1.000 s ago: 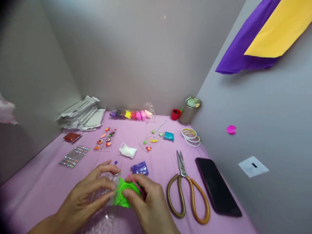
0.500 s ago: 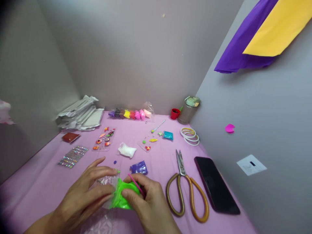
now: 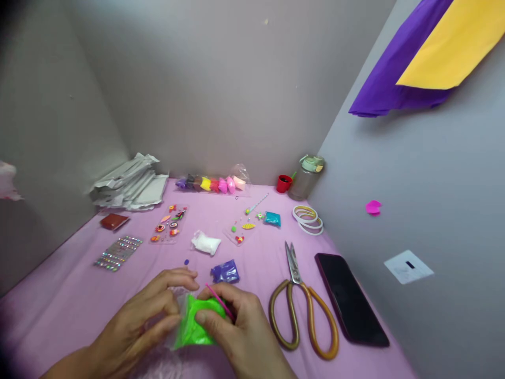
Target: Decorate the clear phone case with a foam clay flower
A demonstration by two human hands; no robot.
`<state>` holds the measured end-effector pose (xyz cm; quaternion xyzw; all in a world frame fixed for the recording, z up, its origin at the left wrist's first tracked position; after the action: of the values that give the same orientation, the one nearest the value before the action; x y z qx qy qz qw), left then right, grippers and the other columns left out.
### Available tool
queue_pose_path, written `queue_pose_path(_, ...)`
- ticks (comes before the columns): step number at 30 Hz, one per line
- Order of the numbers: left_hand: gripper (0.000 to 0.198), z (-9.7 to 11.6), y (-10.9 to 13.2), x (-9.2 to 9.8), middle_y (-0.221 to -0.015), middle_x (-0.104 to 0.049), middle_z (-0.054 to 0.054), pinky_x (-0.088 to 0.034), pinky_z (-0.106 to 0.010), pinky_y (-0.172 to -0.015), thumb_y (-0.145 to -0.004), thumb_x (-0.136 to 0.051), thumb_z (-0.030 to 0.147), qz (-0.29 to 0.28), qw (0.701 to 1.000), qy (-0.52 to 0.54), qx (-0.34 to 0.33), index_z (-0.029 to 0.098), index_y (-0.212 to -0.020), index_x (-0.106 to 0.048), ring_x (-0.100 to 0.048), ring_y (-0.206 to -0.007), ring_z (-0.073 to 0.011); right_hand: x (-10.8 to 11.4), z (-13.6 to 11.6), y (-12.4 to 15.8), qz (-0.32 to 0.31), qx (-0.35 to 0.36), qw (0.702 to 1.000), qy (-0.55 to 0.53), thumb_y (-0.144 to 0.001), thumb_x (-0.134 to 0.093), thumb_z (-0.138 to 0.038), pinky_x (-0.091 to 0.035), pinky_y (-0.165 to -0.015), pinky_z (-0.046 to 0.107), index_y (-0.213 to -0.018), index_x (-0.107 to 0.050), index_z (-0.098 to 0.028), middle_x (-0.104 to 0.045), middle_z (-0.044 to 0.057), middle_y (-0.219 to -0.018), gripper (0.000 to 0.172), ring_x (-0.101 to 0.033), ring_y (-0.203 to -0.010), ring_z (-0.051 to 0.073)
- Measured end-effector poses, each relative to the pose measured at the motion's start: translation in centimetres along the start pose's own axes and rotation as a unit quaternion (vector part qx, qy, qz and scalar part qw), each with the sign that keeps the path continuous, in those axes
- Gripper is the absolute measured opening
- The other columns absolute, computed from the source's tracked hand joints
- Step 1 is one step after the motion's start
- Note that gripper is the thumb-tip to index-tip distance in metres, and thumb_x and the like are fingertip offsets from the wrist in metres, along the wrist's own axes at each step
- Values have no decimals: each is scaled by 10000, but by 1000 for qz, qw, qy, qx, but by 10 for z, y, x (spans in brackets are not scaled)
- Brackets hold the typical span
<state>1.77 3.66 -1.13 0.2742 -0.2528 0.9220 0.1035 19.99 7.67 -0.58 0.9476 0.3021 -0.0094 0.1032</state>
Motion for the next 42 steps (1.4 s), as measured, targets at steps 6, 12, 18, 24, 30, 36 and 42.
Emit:
queue_pose_path(6,87,-2,-2,5,-1339,-627,-19,-399,-364,-1030,-905,-623,273,-41,965,172,193,276,-839,-680,-530,-1278,-265,2,-2,-1,7,1,1000,1,-840,-702,-357,-339,-591,235,-929,-691,-158,-486,-28,-726,219,-401,-659,120)
queue_pose_path(12,40,-8,-2,12,-1325,-630,-7,-322,-407,-1081,-834,-719,274,-29,934,260,242,295,-801,-721,-505,-1291,-281,2,-3,-1,3,1,1000,-22,-830,-726,-388,-326,-573,223,-910,-680,-161,-479,-36,-712,244,-387,-636,106)
queue_pose_path(18,70,-18,0,16,-1099,-676,4,-385,-316,-969,-833,-749,335,27,917,325,229,291,-787,-719,-564,-1122,-225,6,-5,1,-16,7,999,-33,-832,-732,-423,-311,-569,226,-893,-678,-160,-462,-35,-700,276,-379,-633,106)
queue_pose_path(24,116,-21,-1,21,-934,-661,30,-410,-253,-882,-891,-695,393,86,909,332,236,302,-820,-685,-579,-987,-180,13,-8,3,-23,11,1000,-19,-841,-721,-433,-306,-570,225,-900,-697,-165,-457,-34,-703,276,-377,-631,104)
queue_pose_path(30,263,-15,-2,15,-857,-633,23,-423,-222,-822,-977,-557,416,93,895,340,273,247,-806,-665,-576,-867,-146,11,-6,6,-50,-36,993,104,-838,-686,-282,-330,-572,216,-877,-700,-183,-516,-37,-709,108,-435,-639,107)
queue_pose_path(36,337,-5,-4,-9,-720,-615,21,-502,-249,-558,-936,-598,470,92,804,478,340,194,-743,-593,-553,-548,-115,8,1,5,-88,36,925,367,-867,-714,-194,-412,-706,240,-863,-737,-229,-665,0,-869,42,-614,-791,154)
queue_pose_path(42,321,-3,-2,-21,-512,-495,83,-472,-205,-503,-878,-695,469,99,754,540,360,203,-772,-549,-466,-462,-85,11,2,-2,44,97,935,338,-918,-640,-183,-415,-685,244,-908,-703,-211,-655,1,-850,69,-585,-754,144)
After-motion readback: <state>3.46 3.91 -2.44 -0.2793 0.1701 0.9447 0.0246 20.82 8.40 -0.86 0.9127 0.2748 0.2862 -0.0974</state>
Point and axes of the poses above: each hand's wrist, its own y-axis away from the middle knuckle, its own x-axis out of the back of the hand, z = x × y, the point moved 3 cm from there along -y, towards the middle knuckle
